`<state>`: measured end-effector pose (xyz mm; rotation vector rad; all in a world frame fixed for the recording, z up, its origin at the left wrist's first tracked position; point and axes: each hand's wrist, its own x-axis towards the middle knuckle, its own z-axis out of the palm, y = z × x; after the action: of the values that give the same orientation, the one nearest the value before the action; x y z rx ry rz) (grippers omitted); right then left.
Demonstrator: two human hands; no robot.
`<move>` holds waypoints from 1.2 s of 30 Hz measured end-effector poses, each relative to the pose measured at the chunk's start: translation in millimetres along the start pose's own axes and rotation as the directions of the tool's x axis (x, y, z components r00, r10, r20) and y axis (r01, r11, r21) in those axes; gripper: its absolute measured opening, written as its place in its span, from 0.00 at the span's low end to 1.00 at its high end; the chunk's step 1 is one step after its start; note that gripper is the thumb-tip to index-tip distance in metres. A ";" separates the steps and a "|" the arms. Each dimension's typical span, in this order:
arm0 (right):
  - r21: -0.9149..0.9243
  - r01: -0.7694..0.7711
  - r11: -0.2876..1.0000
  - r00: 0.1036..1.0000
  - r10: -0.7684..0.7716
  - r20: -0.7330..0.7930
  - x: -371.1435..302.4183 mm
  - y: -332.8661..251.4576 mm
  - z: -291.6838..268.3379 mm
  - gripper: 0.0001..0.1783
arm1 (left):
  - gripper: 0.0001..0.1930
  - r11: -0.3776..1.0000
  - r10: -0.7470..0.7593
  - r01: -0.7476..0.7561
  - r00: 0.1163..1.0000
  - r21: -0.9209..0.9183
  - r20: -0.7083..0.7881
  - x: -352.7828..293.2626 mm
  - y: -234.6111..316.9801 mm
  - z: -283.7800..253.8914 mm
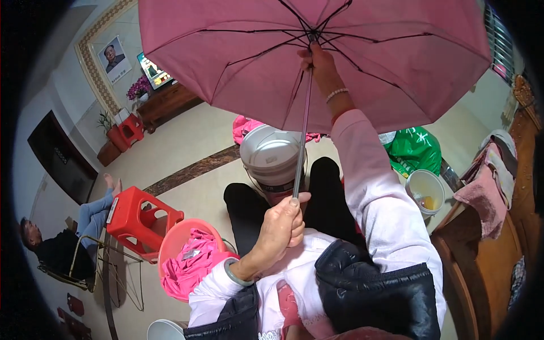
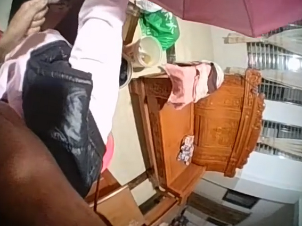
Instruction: Assembling umbrella frames with pink fabric covers and sorting materials from a bucket.
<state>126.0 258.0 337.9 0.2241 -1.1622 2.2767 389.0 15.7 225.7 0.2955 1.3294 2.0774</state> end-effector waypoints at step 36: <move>-0.411 0.561 0.718 0.780 -0.293 0.552 32.3 17.2 20.1 0.16 | 0.16 0.892 -0.020 -0.175 0.905 -0.416 -0.424 68.6 -8.2 -184.1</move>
<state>87.7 247.5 350.7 0.7463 -1.7410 1.4061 246.6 -73.4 123.3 -0.3243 1.0228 2.5386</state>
